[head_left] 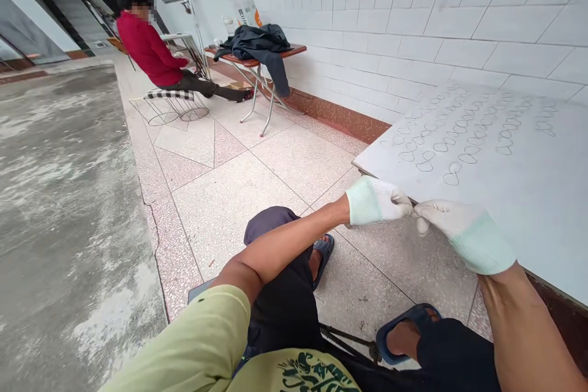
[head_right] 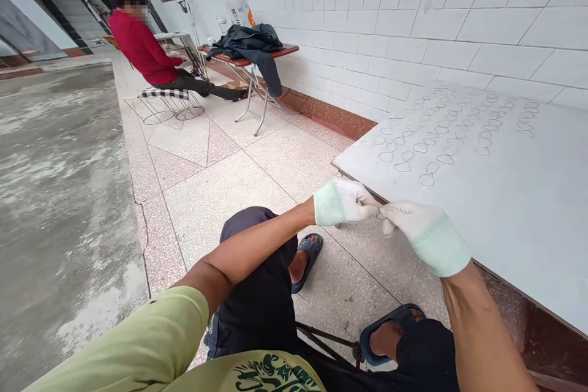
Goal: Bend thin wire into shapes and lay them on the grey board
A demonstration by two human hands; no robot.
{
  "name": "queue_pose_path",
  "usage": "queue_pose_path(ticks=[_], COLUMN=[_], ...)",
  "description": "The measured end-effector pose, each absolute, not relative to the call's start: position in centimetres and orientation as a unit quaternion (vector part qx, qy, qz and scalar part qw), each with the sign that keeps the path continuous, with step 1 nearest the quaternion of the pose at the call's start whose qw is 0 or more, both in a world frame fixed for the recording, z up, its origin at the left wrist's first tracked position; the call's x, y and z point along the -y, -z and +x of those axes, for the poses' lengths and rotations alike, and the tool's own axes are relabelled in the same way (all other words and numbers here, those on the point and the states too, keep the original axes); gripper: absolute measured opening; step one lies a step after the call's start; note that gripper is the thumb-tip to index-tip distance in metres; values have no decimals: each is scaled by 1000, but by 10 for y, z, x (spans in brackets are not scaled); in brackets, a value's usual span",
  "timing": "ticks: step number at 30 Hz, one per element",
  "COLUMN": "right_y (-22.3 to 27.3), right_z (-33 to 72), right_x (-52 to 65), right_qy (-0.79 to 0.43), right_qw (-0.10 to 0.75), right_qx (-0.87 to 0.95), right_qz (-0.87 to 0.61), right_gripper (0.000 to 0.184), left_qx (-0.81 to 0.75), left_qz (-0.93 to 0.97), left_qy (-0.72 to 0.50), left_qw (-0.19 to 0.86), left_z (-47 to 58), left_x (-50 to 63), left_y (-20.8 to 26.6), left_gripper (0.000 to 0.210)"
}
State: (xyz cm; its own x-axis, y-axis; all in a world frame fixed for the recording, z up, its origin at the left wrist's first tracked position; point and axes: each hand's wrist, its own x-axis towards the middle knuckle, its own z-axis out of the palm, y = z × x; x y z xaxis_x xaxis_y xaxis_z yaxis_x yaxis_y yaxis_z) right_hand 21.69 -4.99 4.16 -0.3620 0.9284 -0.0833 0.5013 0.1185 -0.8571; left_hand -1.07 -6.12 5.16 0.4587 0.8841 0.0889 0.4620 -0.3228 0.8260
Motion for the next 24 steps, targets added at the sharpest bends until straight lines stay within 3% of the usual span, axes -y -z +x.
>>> queue_pose_path(ticks=[4, 9, 18, 21, 24], right_y=[-33, -48, -47, -46, -43], right_z=[218, 222, 222, 222, 223], right_x=[43, 55, 42, 45, 44], right_qy=[-431, -412, -464, -478, -489], right_qw=[297, 216, 283, 295, 290], right_qx=[682, 720, 661, 654, 651], right_qz=[-511, -515, -517, -507, -502], right_gripper=[52, 42, 29, 29, 33], left_qx=[-504, -490, -406, -410, -414], left_qz=[706, 639, 636, 658, 668], left_qy=[-325, -302, -385, -370, -358], left_qw=[377, 511, 531, 512, 505], left_z=[-3, -4, -18, -18, -16], left_x=[62, 68, 18, 21, 21], left_y=[-38, -39, 6, 5, 5], left_gripper=[45, 24, 71, 70, 54])
